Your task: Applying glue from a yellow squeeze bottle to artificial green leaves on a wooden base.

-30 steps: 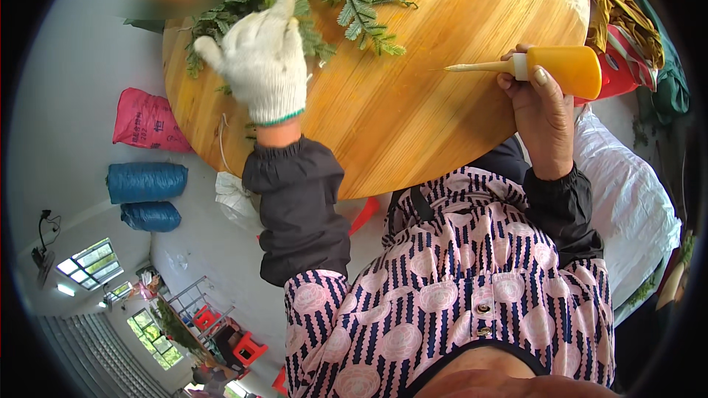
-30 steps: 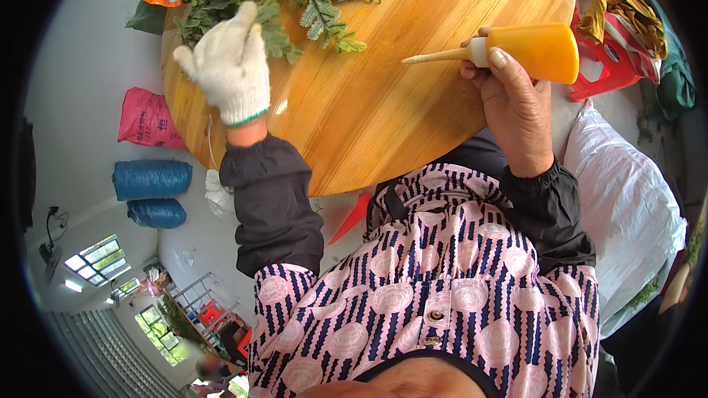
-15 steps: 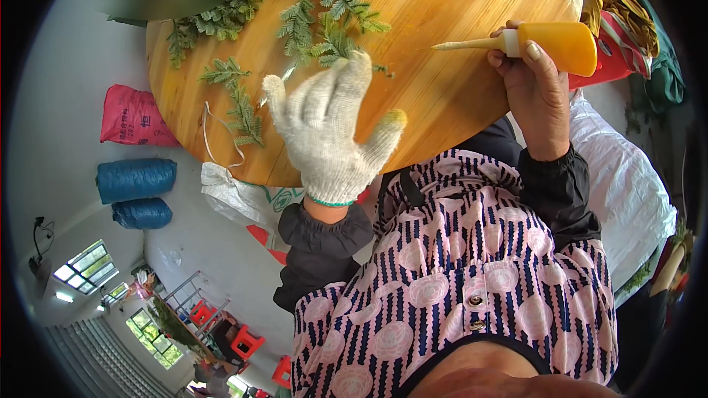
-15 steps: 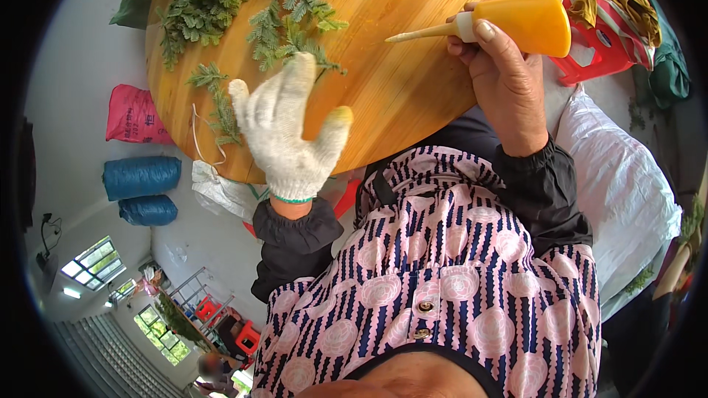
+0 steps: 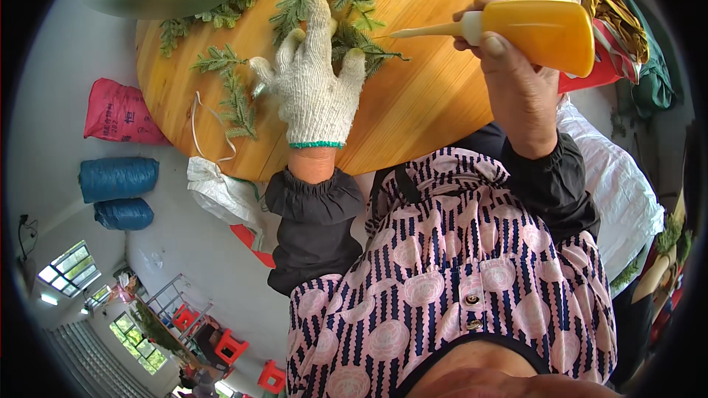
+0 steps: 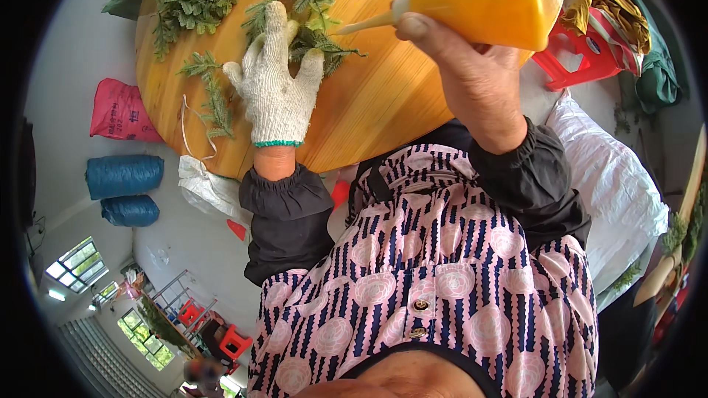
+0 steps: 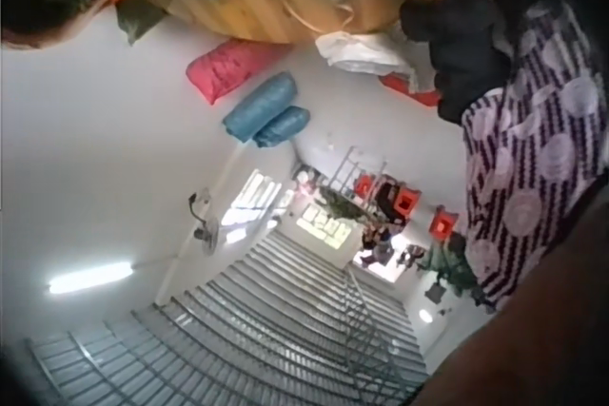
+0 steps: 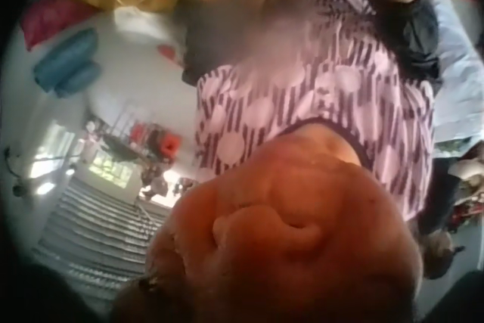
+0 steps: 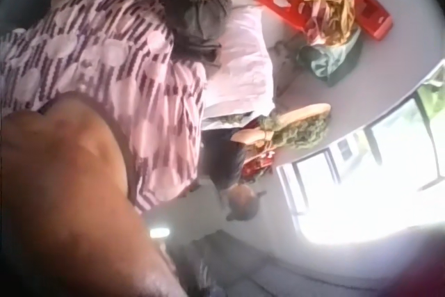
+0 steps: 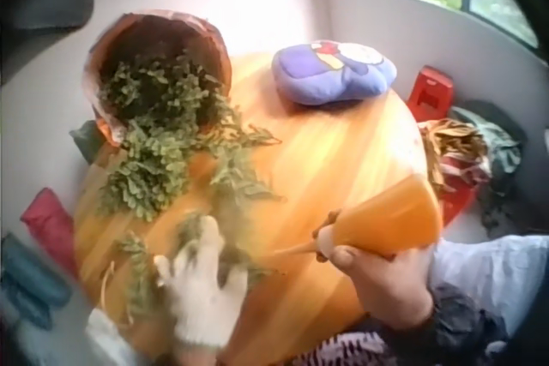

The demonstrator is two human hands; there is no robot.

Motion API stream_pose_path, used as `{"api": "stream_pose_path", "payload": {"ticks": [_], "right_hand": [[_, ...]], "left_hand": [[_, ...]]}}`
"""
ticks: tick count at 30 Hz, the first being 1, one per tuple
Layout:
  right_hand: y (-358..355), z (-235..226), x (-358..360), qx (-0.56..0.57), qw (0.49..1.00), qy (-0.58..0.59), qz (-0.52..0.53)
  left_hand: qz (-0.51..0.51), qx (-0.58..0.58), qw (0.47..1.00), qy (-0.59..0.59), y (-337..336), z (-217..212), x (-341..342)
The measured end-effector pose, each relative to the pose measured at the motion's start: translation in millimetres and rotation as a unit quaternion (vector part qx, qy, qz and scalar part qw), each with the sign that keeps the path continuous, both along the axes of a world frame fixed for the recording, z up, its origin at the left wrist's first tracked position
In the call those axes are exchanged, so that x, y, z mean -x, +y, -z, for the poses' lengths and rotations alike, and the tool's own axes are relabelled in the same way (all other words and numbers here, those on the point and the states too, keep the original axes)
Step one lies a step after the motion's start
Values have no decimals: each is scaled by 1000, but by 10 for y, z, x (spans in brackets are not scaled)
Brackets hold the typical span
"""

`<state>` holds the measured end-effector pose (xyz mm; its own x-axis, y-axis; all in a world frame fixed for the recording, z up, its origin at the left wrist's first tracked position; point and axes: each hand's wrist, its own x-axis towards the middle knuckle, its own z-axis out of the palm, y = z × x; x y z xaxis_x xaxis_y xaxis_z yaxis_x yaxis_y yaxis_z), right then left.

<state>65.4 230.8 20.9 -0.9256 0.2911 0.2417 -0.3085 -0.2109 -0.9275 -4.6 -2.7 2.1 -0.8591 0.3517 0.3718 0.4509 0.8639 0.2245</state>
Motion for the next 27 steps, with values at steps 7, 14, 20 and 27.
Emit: {"api": "stream_pose_path", "payload": {"ticks": [7,14,20,27], "right_hand": [[-242,-137,167,-311,949,56,-17],[-239,-57,354,-472,864,175,11],[-272,-32,420,-501,840,206,21],[-270,134,499,-498,832,245,29]], "left_hand": [[-24,-39,997,-60,40,15,-17],[-38,-41,997,-61,135,123,43],[-43,-46,996,-62,110,54,-2],[-54,-42,996,-59,123,96,10]]}}
